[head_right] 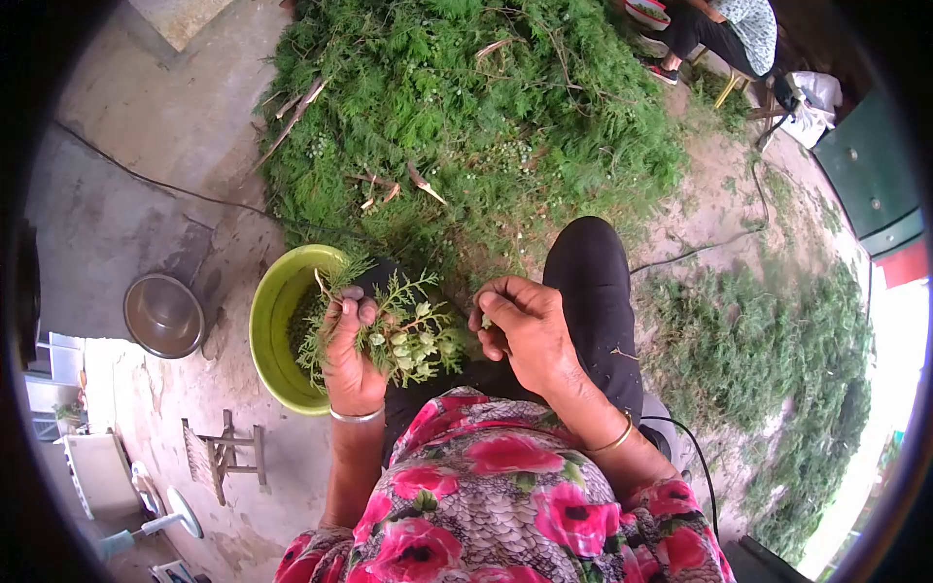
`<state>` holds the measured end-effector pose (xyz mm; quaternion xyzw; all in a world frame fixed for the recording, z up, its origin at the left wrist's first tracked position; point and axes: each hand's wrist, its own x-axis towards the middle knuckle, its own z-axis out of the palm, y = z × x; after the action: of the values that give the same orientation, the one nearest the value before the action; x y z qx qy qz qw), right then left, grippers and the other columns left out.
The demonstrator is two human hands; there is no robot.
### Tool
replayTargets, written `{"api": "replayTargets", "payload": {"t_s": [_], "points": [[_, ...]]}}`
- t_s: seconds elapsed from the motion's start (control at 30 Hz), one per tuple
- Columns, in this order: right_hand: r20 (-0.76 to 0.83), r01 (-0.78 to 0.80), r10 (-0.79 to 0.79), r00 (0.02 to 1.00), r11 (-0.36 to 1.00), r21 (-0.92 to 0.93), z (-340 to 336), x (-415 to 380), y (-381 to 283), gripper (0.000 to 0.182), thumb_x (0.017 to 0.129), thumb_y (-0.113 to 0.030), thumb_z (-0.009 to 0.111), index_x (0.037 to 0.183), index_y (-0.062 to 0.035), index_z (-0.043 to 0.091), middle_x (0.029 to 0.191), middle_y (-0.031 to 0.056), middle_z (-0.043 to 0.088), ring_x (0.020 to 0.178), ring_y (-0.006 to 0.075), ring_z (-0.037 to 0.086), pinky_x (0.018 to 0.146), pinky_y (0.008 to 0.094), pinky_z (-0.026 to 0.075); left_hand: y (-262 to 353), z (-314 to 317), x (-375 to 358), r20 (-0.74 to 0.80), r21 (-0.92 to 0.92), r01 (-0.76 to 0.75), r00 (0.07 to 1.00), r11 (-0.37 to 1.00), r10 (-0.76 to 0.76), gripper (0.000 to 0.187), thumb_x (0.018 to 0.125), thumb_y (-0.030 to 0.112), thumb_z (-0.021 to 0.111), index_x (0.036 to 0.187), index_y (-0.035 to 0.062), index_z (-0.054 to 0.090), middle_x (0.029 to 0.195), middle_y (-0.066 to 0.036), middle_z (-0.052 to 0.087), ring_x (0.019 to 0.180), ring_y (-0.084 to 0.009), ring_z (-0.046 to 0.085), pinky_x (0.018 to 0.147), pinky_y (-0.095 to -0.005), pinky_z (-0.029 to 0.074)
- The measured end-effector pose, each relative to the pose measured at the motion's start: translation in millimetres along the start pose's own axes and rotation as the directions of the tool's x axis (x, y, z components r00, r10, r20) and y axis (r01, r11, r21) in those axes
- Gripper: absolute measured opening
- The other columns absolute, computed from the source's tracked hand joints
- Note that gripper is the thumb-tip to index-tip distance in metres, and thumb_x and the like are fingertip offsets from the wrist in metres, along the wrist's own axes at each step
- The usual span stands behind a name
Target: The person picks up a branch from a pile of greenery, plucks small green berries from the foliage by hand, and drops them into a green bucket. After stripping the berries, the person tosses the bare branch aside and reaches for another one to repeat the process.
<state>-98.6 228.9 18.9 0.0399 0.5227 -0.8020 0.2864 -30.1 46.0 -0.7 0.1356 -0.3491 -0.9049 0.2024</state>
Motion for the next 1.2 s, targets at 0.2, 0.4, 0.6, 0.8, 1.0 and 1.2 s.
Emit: {"api": "replayTargets", "payload": {"t_s": [0.2, 0.4, 0.6, 0.8, 1.0, 1.2], "points": [[0.121, 0.199, -0.165, 0.979, 0.905, -0.375, 14, -3, 4, 0.021, 0.084, -0.017, 0.064, 0.082, 0.0037, 0.061, 0.064, 0.0039, 0.057, 0.053, 0.0085, 0.049, 0.048, 0.0226, 0.04, -6, 13, -7, 0.029, 0.065, 0.037, 0.999, 0.997, -0.038, 0.019, 0.088, 0.016, 0.059, 0.098, 0.0012, 0.055, 0.079, -0.003, 0.051, 0.076, -0.0127, 0.048, 0.072, -0.0323, 0.048], [0.137, 0.278, -0.245, 0.96, 0.756, -0.592, 11, 3, 12, 0.015, 0.077, -0.01, 0.069, 0.078, 0.0033, 0.062, 0.065, 0.0031, 0.059, 0.062, 0.0058, 0.05, 0.056, 0.0244, 0.042, -10, 21, -15, 0.032, 0.085, 0.049, 0.998, 0.995, -0.052, 0.02, 0.088, 0.016, 0.059, 0.098, -0.001, 0.056, 0.081, -0.005, 0.053, 0.076, -0.0136, 0.048, 0.073, -0.0303, 0.045], [-0.019, 0.155, -0.173, 0.985, 0.924, -0.35, 12, 1, 12, 0.009, 0.077, -0.007, 0.068, 0.076, 0.0015, 0.064, 0.066, 0.0003, 0.06, 0.063, 0.0036, 0.05, 0.056, 0.0209, 0.041, -6, 12, -17, -0.008, 0.369, 0.059, 0.998, 0.927, -0.06, 0.012, 0.086, 0.012, 0.061, 0.094, 0.002, 0.061, 0.09, -0.003, 0.06, 0.087, -0.0126, 0.053, 0.079, -0.0252, 0.041], [-0.133, 0.01, 0.034, 0.991, 0.949, 0.316, -15, 16, 17, 0.005, 0.083, -0.006, 0.061, 0.078, -0.0051, 0.061, 0.062, 0.0021, 0.054, 0.049, 0.0081, 0.044, 0.04, 0.0206, 0.032, -14, 9, -21, -0.115, 0.254, 0.039, 0.993, 0.967, -0.01, 0.011, 0.085, 0.01, 0.062, 0.094, 0.0033, 0.061, 0.09, -0.002, 0.06, 0.085, -0.013, 0.056, 0.073, -0.0275, 0.048], [-0.141, 0.036, -0.009, 0.99, 0.981, 0.19, -18, 5, -11, 0.005, 0.081, -0.004, 0.062, 0.085, -0.0019, 0.06, 0.066, 0.0038, 0.056, 0.049, 0.0084, 0.048, 0.04, 0.0211, 0.036, -10, -8, -12, -0.307, 0.039, 0.182, 0.938, 0.982, -0.162, 0.013, 0.084, 0.01, 0.064, 0.097, 0.0072, 0.063, 0.09, 0.003, 0.061, 0.079, -0.0058, 0.055, 0.057, -0.0181, 0.043], [0.016, 0.102, -0.101, 0.995, 0.958, -0.269, 8, -1, 22, 0.013, 0.078, -0.005, 0.069, 0.082, 0.0031, 0.061, 0.066, 0.0027, 0.058, 0.05, 0.0049, 0.047, 0.043, 0.0201, 0.038, -14, 6, -20, -0.284, 0.031, 0.198, 0.941, 0.98, -0.181, 0.014, 0.085, 0.01, 0.063, 0.098, 0.0061, 0.061, 0.095, 0.0, 0.06, 0.084, -0.0088, 0.055, 0.062, -0.0208, 0.044]]}}
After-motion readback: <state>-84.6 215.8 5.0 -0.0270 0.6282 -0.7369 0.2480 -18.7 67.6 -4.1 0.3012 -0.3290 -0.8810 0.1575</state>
